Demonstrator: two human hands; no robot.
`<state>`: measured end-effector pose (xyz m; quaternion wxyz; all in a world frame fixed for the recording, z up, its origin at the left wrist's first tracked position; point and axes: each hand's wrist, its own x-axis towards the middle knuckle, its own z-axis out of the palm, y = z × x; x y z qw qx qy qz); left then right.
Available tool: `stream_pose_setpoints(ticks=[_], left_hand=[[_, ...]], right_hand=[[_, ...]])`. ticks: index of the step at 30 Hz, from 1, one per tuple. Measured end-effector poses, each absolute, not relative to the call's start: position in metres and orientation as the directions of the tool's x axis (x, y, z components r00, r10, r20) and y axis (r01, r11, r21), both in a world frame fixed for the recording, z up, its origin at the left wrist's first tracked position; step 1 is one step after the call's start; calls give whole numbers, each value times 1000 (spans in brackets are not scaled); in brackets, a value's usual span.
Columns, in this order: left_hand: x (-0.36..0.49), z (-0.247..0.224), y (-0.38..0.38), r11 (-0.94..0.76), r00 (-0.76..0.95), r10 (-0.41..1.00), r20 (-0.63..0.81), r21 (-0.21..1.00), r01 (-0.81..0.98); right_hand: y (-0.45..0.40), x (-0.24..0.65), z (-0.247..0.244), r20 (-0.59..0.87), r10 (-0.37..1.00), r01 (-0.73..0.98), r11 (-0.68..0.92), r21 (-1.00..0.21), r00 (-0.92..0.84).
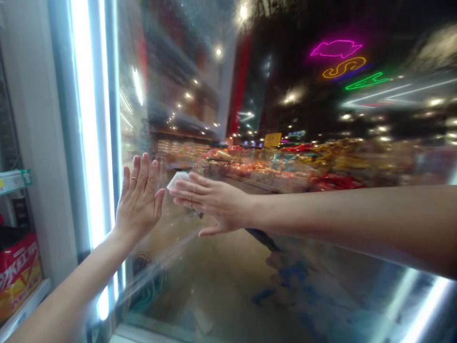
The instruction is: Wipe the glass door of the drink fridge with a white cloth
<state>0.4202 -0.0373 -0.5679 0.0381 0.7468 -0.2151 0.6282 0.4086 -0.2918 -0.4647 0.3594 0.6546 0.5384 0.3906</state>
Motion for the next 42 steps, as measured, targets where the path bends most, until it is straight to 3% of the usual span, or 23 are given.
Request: stream_pose_setpoints(ticks=[2,6,8,11,13,16,17,21,23,27,32,33,37,38,42], left_hand=[[422,-573,-28,-906,125,-257,958,-194,-376],[425,-583,-14,-916,126,-219,968,-159,-370],[426,-586,-9,-917,130,-222,966,-161,-366],[426,-588,-4,-912,116,-245,963,-188,-365],[426,-589,-2,-911,107,-251,962,-197,-361],[429,-593,-3,-918,114,-225,968,-171,-359],[430,-594,-4,-919,117,-214,970,-159,-362],[432,-596,-6,-917,108,-192,975,-139,-373],[432,-597,-8,-915,105,-190,976,-138,-380],[429,-598,-16,-901,118,-218,969,-153,-405],[423,-597,-48,-880,110,-291,950,-221,-421],[421,-595,-57,-874,96,-312,945,-245,-420],[412,-582,-97,-846,53,-364,930,-306,-437],[410,-578,-107,-838,54,-371,927,-308,-451],[397,-565,-146,-789,50,-422,905,-340,-512]], right_hand=[[-279,412,-467,81,988,423,-131,896,135],[-248,417,-448,388,897,316,-438,842,210],[-236,416,-448,317,918,327,-383,864,236],[-224,416,-454,28,973,394,-119,911,229],[-219,419,-450,57,975,383,-136,914,213],[-211,423,-442,317,923,310,-374,874,219],[-209,422,-444,343,912,298,-400,867,227],[-210,416,-469,81,966,377,-171,910,244],[-215,415,-477,48,971,416,-145,898,234],[-245,415,-485,290,938,422,-345,839,190],[-329,400,-514,109,989,499,-142,855,96],[-346,396,-514,130,987,505,-158,849,91],[-396,381,-501,475,858,463,-509,726,198],[-406,377,-502,502,837,462,-541,703,218],[-446,364,-524,250,933,556,-355,751,258]])
